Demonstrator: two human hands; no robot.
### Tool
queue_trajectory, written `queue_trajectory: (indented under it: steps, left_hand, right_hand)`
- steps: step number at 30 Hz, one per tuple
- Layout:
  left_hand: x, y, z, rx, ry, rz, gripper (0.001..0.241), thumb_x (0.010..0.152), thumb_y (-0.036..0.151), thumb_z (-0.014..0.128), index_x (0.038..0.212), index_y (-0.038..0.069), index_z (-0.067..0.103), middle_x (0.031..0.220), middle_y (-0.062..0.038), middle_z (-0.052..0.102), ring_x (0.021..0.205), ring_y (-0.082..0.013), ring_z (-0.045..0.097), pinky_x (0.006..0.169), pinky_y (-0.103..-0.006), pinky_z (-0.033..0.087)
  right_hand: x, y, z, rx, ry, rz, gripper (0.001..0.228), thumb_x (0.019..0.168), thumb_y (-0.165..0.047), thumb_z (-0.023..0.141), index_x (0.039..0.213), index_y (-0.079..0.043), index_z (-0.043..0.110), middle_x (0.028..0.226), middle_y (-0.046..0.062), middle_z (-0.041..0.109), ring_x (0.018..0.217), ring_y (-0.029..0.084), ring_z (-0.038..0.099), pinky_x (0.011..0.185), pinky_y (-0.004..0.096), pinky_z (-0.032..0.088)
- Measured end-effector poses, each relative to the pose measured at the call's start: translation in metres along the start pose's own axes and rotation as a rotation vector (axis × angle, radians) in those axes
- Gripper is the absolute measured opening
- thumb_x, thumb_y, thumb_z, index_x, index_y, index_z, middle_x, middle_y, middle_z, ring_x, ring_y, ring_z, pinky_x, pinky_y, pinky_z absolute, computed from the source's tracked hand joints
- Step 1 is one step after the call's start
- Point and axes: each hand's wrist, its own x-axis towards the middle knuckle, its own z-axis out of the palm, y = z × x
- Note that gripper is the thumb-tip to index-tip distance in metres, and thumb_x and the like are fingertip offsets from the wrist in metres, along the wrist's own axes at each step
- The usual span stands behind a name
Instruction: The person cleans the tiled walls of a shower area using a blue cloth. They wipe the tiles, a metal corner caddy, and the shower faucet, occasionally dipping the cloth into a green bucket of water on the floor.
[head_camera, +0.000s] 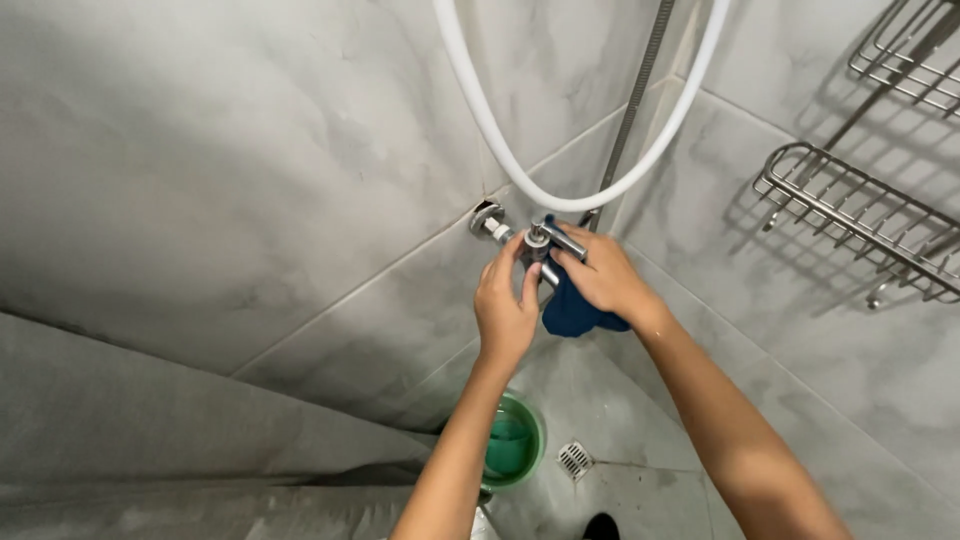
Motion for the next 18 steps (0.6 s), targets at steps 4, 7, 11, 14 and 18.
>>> queue_trajectory:
  steps: [4, 7, 11, 14, 18]
  left_hand:
    - [-0.001, -0.004, 0.006, 0.006, 0.015, -0.001, 0.041, 0.094, 0.013, 0.071, 0.134, 0.006, 0.063, 0.115, -0.016, 0.074, 0.107, -0.0330, 0.070, 0.097, -0.0429, 0.053]
    - [-0.006, -0.006, 0.010, 0.013, 0.037, -0.002, 0.041, 0.095, 0.012, 0.069, 0.135, 0.005, 0.062, 0.118, -0.017, 0.072, 0.108, -0.0338, 0.069, 0.098, -0.0431, 0.052]
    - [-0.005, -0.002, 0.010, 0.039, 0.054, -0.021, 0.041, 0.095, 0.011, 0.070, 0.135, 0.006, 0.063, 0.116, -0.016, 0.073, 0.107, -0.0335, 0.070, 0.095, -0.0428, 0.054]
    - [-0.009, -0.003, 0.009, 0.046, 0.041, -0.034, 0.041, 0.094, 0.010, 0.070, 0.134, 0.006, 0.063, 0.115, -0.016, 0.073, 0.106, -0.0337, 0.070, 0.094, -0.0433, 0.055]
    - [-0.003, 0.008, 0.007, 0.039, 0.054, -0.043, 0.039, 0.095, 0.009, 0.069, 0.134, 0.004, 0.064, 0.115, -0.019, 0.073, 0.105, -0.0364, 0.070, 0.093, -0.0453, 0.055]
  right_hand:
    - [0.010, 0.020, 0.011, -0.037, -0.100, 0.118, 0.030, 0.099, -0.019, 0.054, 0.097, 0.005, 0.072, 0.107, 0.029, 0.073, 0.105, 0.050, 0.067, 0.097, 0.057, 0.049]
    - [0.002, 0.038, 0.027, 0.022, 0.006, 0.045, 0.026, 0.099, -0.024, 0.060, 0.097, -0.002, 0.074, 0.102, 0.020, 0.075, 0.103, 0.042, 0.070, 0.093, 0.050, 0.053]
    - [-0.016, 0.040, 0.042, 0.192, 0.271, -0.043, 0.018, 0.093, -0.007, 0.067, 0.106, 0.004, 0.073, 0.118, 0.024, 0.072, 0.117, 0.042, 0.066, 0.099, 0.049, 0.051]
    - [-0.035, 0.037, 0.049, 0.130, 0.386, -0.023, 0.023, 0.088, -0.005, 0.075, 0.109, 0.004, 0.074, 0.117, 0.025, 0.072, 0.113, 0.041, 0.067, 0.094, 0.048, 0.053]
    - [-0.066, 0.017, 0.056, 0.005, 0.550, 0.135, 0.012, 0.086, -0.006, 0.078, 0.097, -0.001, 0.078, 0.095, 0.016, 0.077, 0.095, 0.035, 0.074, 0.084, 0.040, 0.057]
